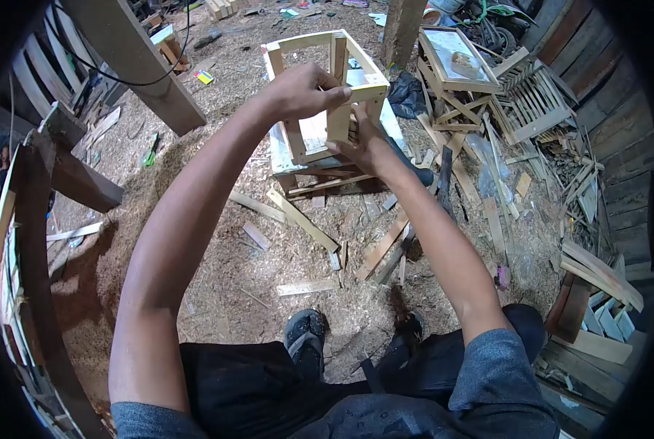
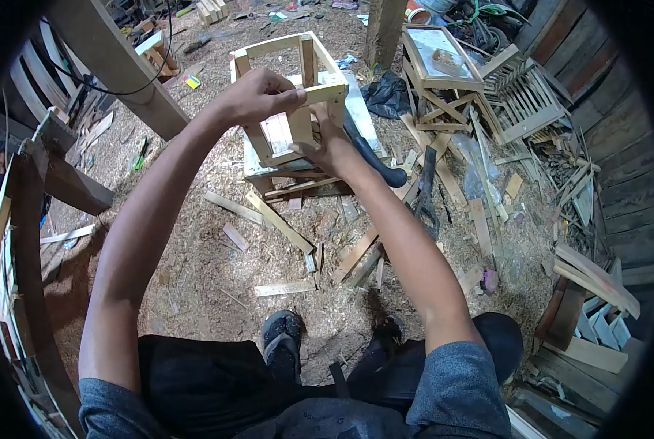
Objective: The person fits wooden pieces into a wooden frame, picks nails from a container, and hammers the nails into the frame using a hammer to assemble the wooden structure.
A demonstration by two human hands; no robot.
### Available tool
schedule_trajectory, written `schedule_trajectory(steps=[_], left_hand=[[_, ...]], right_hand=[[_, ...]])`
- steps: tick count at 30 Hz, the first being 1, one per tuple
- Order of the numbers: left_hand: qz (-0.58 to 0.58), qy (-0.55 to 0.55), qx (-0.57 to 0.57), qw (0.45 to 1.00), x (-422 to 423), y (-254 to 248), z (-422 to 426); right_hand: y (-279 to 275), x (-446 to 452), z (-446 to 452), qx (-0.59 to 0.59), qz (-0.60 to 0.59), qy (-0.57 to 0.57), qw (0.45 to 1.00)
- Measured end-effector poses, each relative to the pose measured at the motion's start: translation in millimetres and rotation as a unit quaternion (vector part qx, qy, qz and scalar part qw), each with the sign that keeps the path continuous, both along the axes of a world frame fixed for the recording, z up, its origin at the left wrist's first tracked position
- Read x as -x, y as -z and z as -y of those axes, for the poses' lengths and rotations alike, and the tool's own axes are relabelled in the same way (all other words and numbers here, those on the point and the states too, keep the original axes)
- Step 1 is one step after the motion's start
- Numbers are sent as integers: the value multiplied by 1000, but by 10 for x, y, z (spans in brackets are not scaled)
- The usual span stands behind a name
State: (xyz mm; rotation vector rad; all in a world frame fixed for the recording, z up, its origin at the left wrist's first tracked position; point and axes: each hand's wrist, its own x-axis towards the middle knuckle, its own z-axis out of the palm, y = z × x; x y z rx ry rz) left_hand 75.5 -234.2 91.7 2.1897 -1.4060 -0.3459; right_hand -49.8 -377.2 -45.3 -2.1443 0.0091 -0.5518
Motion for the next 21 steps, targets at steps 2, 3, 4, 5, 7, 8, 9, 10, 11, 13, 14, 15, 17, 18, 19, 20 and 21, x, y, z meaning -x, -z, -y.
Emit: schedule_trajectory(steps=[2, 3, 4, 5, 7, 8, 9, 10, 11, 13, 14, 15, 17, 18, 19, 20, 21], left_hand=[[-21, 0, 38, 999, -7, 48, -2], [-23, 0, 36, 999, 15, 30, -8], [6, 5, 13, 1000, 35, 9, -18], [35, 10, -9, 999, 68, -3, -24], [47, 12, 34, 998, 75, 82, -9], [43, 0, 40, 998, 63, 107, -2], [40, -12, 47, 998, 65, 101, 7], [39, -13, 46, 998, 70, 104, 10], [41, -14, 37, 998, 69, 105, 9], [43, -18, 27, 999, 72, 88, 3], [44, -13, 34, 998, 80, 86, 4], [44, -8, 41, 998, 91, 83, 7], [39, -8, 38, 998, 123, 66, 2], [36, -8, 37, 999, 119, 57, -2], [38, -10, 37, 999, 107, 54, -2], [43, -10, 34, 998, 102, 55, 4], [48, -9, 31, 998, 107, 54, 11]], right_hand=[[4, -4, -37, -50, -13, -6, 999], [23, -12, -58, -99, -27, -14, 995], [32, -19, -61, -104, -21, -42, 993], [34, -29, -54, -107, -23, -41, 993], [24, -59, -18, -107, -46, -58, 992], [26, -55, -19, -108, -46, -56, 992], [28, -56, -25, -125, -58, -57, 989], [34, -55, -35, -143, -72, -58, 985], [35, -59, -37, -145, -73, -59, 985], [91, -70, -21, -106, -36, -70, 991], [121, -84, -13, -107, -37, -70, 991], [141, -111, 3, -133, -52, -72, 987], [185, -104, 18, -159, -67, -74, 982], [174, -85, 6, -153, -59, -68, 984], [154, -84, -9, -146, -52, -64, 986], [134, -86, -24, -146, -51, -65, 986], [151, -79, -24, -145, -46, -62, 986]])
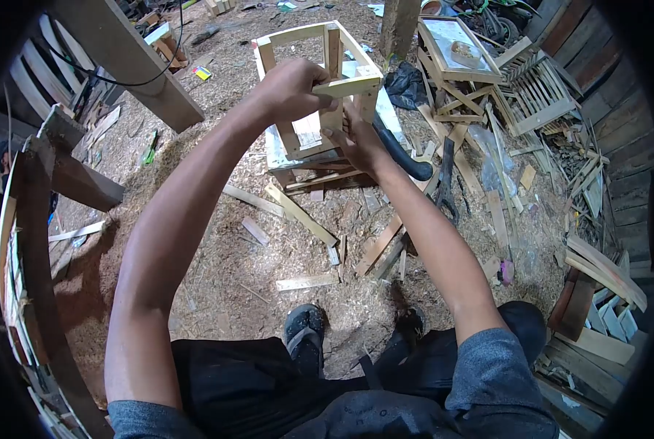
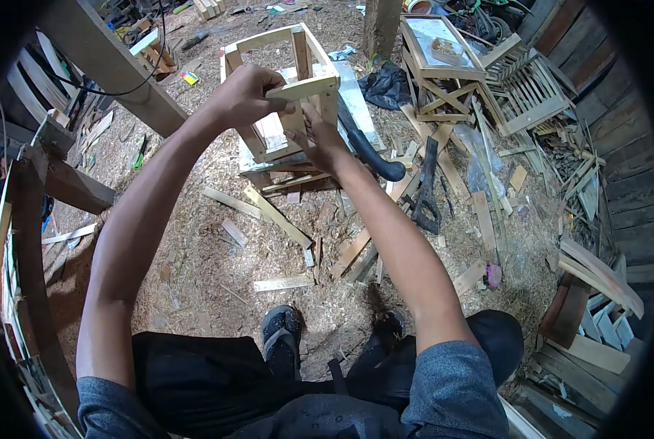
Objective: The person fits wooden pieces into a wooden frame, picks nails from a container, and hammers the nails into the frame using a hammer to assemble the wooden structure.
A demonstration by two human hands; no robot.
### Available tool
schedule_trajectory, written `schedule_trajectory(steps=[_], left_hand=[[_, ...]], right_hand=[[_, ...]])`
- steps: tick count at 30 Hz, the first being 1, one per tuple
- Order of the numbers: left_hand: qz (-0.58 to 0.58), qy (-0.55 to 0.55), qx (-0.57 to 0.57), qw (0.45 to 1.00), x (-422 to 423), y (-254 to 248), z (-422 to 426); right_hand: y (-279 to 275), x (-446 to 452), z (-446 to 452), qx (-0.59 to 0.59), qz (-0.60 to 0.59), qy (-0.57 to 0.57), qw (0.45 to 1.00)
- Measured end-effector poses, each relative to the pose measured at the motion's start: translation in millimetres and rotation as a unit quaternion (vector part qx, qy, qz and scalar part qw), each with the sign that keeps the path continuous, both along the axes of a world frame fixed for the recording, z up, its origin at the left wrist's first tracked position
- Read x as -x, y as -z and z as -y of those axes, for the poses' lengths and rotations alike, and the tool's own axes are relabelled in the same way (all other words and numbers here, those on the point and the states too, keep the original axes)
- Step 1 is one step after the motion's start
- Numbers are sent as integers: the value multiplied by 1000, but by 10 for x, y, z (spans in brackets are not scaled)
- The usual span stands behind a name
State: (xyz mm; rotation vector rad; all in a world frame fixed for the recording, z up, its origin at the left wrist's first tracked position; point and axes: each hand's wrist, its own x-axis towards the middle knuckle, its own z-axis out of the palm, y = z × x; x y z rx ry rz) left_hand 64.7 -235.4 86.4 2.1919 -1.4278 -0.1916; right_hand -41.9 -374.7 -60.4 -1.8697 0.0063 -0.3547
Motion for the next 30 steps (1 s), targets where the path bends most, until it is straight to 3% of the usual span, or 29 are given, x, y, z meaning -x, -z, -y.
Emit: schedule_trajectory(steps=[8, 11, 13, 16, 24, 30], left_hand=[[77, 0, -49, 996, 22, 7, -7], [61, -25, -68, 995, 17, 7, 8], [79, -27, -66, 994, 51, -16, -11], [111, -34, -90, 989, 84, -44, -16], [96, -46, -85, 991, 78, -30, -8], [90, -43, -88, 991, 67, -19, 1]], right_hand=[[2, 94, 0, 55, 3, 6, 998], [54, 213, -115, 125, 16, 62, 990], [107, 236, -235, 171, 107, 163, 966], [132, 213, -393, 165, 185, 191, 950], [286, 108, -505, 174, 176, 236, 940], [377, 37, -514, 265, 215, 278, 898]])
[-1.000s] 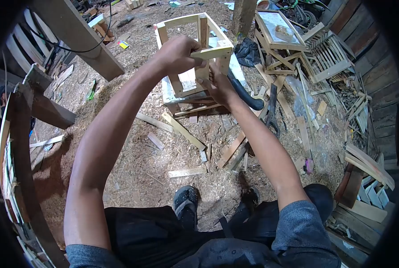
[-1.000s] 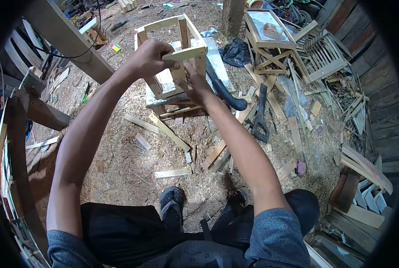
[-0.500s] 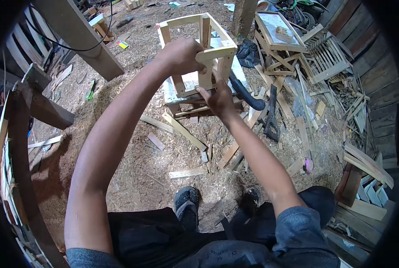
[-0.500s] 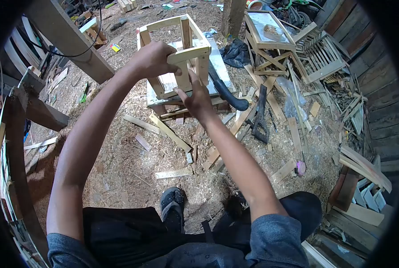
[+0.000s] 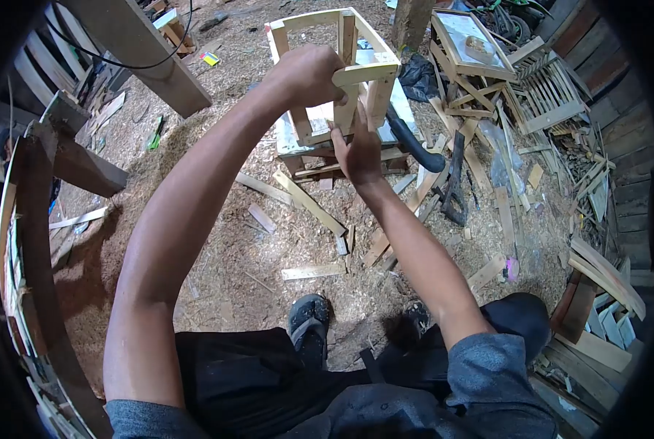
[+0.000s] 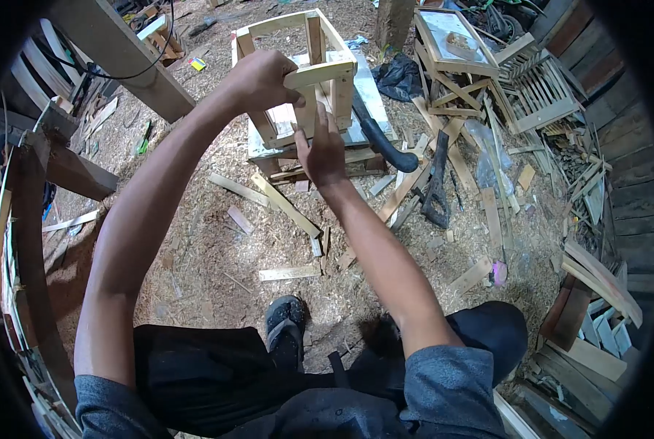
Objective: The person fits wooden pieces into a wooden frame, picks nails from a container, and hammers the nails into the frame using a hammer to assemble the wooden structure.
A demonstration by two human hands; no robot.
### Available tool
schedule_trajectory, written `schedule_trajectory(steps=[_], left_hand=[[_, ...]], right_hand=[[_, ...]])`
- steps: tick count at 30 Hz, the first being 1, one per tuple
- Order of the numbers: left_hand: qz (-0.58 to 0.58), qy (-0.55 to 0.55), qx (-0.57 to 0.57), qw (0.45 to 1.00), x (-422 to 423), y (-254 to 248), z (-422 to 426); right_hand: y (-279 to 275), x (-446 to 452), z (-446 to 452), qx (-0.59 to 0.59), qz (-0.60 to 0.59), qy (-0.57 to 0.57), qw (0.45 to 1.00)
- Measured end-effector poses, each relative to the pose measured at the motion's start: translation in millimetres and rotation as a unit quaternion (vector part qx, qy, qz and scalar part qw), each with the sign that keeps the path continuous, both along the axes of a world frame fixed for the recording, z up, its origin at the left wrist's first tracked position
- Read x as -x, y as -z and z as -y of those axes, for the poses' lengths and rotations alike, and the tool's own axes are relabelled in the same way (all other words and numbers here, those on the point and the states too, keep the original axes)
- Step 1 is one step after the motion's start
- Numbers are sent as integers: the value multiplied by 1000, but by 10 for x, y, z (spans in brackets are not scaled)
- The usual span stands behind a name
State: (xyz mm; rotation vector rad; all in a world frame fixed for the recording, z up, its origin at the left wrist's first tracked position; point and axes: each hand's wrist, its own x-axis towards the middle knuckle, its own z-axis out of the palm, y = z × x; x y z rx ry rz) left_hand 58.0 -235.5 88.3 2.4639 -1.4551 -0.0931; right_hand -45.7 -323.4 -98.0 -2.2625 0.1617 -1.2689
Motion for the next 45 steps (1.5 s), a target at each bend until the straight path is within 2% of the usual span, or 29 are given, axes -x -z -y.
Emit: schedule_trajectory(steps=[2, 3, 10, 13, 16, 20, 22, 23, 26, 28, 30, 31, 35, 38, 40, 42, 45], left_hand=[[9, -3, 7, 1000, -10, 14, -10], [17, 3, 9, 1000, -14, 19, -11], [6, 14, 5, 1000, -87, 41, 18], [13, 25, 2, 1000, -93, 37, 16], [8, 35, 8, 999, -105, 37, 7], [-19, 38, 1, 999, -159, 3, 36], [-150, 73, 91, 982, -207, 29, 35], [-141, 67, 83, 984, -227, 55, 34], [-132, 35, 25, 990, -134, -62, 21], [-110, 48, 45, 992, -136, 29, 22], [5, 41, 44, 998, -93, 80, 15], [-26, 22, 32, 999, -66, 42, 18], [-20, 30, 19, 999, -110, 27, 33], [-14, 41, 22, 999, -125, 34, -15], [-59, 66, 50, 995, -155, 9, -57], [-34, 68, 32, 997, -199, -8, -77], [-72, 85, 52, 992, -317, -72, -125]], right_hand=[[-2, 8, 47, -3, -2, -33, 999], [-23, 18, 59, 26, 21, -30, 999], [12, 16, 61, 27, -10, 0, 1000], [-13, 2, 58, 42, 39, -7, 998], [-45, 43, 33, 24, -7, 0, 1000], [-198, 64, 5, -55, -44, -28, 997], [-329, 101, 7, -124, -86, -45, 988], [-399, 96, 29, -159, -133, -42, 977], [-339, 57, 49, -100, -87, -23, 991], [-348, 59, 36, -98, -113, -1, 989], [-326, 50, 39, -132, -92, -39, 986], [-304, 47, 47, -132, -93, -39, 986], [-322, 47, 44, -127, -103, -37, 986], [-491, 187, 66, -123, -115, -58, 984], [-608, 259, 66, -110, -121, -68, 984], [-706, 324, 64, -39, -89, -28, 995], [-826, 432, 140, -60, -107, -58, 991]])
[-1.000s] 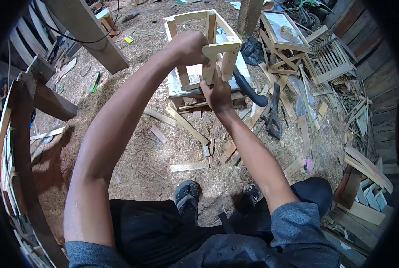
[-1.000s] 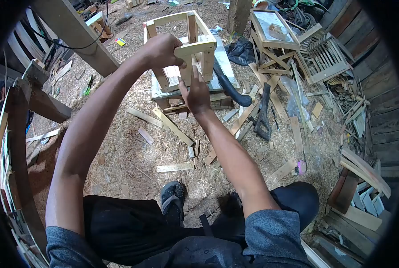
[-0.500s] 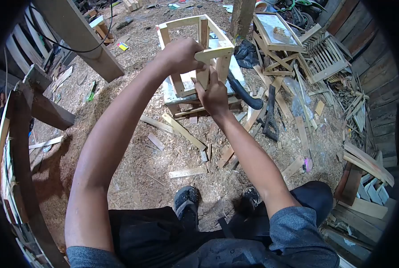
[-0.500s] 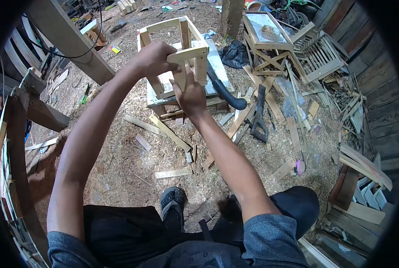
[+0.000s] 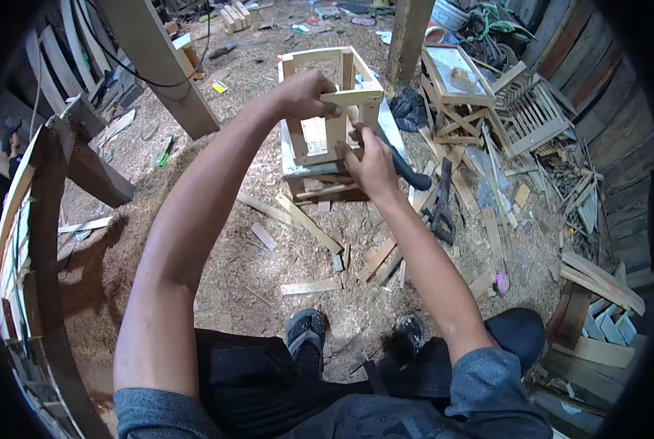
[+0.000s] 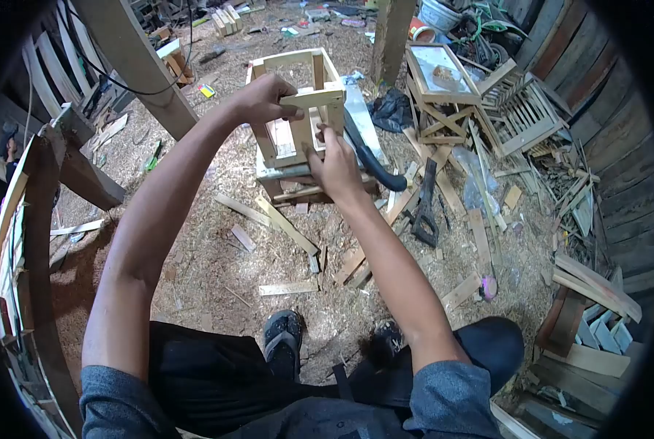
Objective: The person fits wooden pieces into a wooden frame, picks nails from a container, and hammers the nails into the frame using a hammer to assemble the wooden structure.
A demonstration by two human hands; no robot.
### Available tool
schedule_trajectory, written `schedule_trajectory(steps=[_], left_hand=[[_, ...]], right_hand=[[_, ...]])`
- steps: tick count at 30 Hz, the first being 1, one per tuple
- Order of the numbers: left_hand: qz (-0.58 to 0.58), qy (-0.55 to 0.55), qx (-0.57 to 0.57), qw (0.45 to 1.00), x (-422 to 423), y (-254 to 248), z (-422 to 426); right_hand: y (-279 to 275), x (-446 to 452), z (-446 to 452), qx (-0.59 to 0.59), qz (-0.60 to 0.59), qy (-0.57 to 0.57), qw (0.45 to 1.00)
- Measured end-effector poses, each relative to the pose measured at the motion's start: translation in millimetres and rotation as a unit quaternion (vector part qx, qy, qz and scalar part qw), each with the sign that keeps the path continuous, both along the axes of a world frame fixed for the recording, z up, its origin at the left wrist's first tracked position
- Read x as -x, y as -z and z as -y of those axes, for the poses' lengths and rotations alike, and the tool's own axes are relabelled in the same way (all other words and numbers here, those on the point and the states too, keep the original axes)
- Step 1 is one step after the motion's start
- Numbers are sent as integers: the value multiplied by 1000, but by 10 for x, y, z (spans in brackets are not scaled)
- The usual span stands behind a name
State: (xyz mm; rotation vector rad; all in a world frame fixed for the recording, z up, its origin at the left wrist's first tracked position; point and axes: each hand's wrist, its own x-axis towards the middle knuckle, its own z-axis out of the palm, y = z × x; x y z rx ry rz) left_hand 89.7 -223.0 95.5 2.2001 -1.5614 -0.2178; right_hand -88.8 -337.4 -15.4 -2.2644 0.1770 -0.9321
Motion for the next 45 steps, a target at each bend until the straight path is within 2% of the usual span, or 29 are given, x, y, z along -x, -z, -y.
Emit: schedule_trajectory(steps=[1, 3, 4, 5, 7, 9, 11, 13, 15, 17, 19, 21, 22, 24, 25, 27, 29, 31, 33, 35, 37, 38, 39, 42, 45], left_hand=[[8, -2, 4, 1000, -81, -86, -24], [-64, -3, -3, 998, -205, -281, -68], [-127, -59, -26, 990, -102, -479, -117], [-120, -62, -19, 991, -77, -547, -130], [-139, -48, -7, 989, -74, -647, -126], [-155, -48, -23, 986, -130, -660, -82], [-65, -13, 38, 997, -344, -540, -7], [-49, -25, 47, 997, -458, -508, -42], [61, -96, 233, 966, -527, -392, -125], [179, -242, 319, 899, -451, -247, -248], [8, -374, 413, 830, -271, -83, -323], [-289, -456, 387, 748, -17, 33, -378], [-289, -456, 387, 747, -24, 150, -397], [-479, -315, 251, 780, -35, 308, -408], [-479, -315, 251, 780, -54, 338, -395], [-529, -233, 279, 767, -76, 359, -364], [-531, -221, 254, 777, -111, 332, -350], [-545, -171, 295, 766, -134, 397, -301], [-546, -172, 282, 770, -222, 468, -295], [-576, -141, 309, 743, -297, 613, -294], [-557, -164, 309, 753, -127, 481, -318], [-559, -161, 307, 754, -38, 419, -332], [-561, -158, 304, 754, -3, 418, -346], [-556, -166, 312, 753, -35, 517, -340], [-541, -172, 316, 760, -49, 544, -342]], right_hand=[[-63, 9, 4, -6, 6, -23, 1000], [-280, 85, -57, -24, 137, 4, 990], [-400, 64, -14, 1, 183, 22, 983], [-519, 56, 43, 24, 228, 38, 973], [-818, 21, 95, 21, 210, 99, 972], [-772, -162, 241, -29, 152, 121, 980], [-735, -278, 340, -174, -19, 35, 984], [-505, -486, 489, -162, -3, 27, 986], [-415, -660, 611, -183, 30, 0, 983], [-396, -819, 724, -187, 37, -41, 981], [-427, -901, 778, -201, 33, -65, 977], [-451, -985, 853, -186, 6, -70, 980], [-473, -1003, 860, -184, 1, -70, 981], [-537, -997, 842, -180, -4, -71, 981], [-575, -978, 810, -167, 1, -50, 985], [-656, -926, 750, -153, 6, -30, 988], [-745, -853, 729, -15, 50, -31, 998], [-827, -708, 637, 18, 35, -20, 999], [-972, -579, 477, 241, 111, 73, 962], [-1085, -560, 388, 229, 91, 42, 968], [-1100, -602, 283, 33, -68, -47, 996], [-1003, -648, 250, 86, -29, -48, 995], [-1016, -664, 190, 85, -30, -50, 995], [-1085, -713, 74, 53, -144, 10, 988], [-1174, -689, 63, 87, -201, -4, 976]])
